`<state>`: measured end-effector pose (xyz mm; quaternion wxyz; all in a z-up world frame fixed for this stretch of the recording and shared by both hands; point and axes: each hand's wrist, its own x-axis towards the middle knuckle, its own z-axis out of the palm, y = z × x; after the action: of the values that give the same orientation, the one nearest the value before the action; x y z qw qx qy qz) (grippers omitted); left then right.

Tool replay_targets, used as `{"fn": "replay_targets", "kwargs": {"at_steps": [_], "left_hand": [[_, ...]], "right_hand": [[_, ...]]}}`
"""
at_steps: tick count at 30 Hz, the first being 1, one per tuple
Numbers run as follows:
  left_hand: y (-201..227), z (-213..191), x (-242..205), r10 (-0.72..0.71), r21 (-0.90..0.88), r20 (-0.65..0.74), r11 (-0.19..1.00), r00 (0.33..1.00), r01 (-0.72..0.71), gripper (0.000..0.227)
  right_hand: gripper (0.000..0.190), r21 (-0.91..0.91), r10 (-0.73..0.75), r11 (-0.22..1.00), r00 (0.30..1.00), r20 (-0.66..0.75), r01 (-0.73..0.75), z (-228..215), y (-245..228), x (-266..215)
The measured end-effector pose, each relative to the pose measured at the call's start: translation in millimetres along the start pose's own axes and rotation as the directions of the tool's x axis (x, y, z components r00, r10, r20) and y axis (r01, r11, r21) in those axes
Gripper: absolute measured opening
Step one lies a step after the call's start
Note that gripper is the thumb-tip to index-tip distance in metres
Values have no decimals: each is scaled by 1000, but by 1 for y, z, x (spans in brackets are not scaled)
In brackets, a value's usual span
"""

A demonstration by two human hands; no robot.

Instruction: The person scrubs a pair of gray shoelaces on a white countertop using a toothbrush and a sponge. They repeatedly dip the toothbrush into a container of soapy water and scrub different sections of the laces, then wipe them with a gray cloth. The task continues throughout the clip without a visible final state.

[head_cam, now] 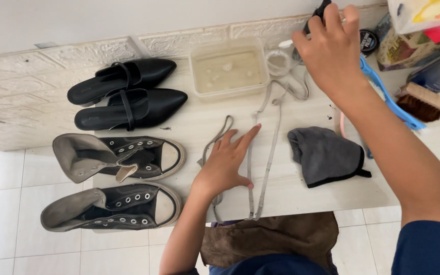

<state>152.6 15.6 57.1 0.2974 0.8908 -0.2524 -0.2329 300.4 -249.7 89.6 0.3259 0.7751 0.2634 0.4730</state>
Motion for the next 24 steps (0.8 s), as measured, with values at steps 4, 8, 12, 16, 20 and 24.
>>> {"fn": "replay_targets", "kwargs": {"at_steps": [4,8,12,16,20,24], "left_hand": [[-3,2,2,22,-32,16,999,1000,-21,131],[2,0,-2,7,-84,7,996,1000,-6,136],[-6,2,-2,11,-32,-41,999,999,-13,137],[-9,1,-3,33,-16,7,999,999,-33,152],[-10,-1,-2,33,7,25,999,999,-33,158],[3,-11,-4,-62,31,28,998,998,61,156]], "right_hand": [[30,214,29,977,996,-87,-10,-8,-26,25],[16,346,-100,933,995,-25,102,3,-74,37],[19,329,-93,940,996,-1,88,0,-70,39],[19,498,103,852,984,148,-164,-41,-35,17],[21,727,-22,522,845,535,-446,-66,-43,-30],[17,827,-33,321,867,498,-462,-78,-79,-64]]}}
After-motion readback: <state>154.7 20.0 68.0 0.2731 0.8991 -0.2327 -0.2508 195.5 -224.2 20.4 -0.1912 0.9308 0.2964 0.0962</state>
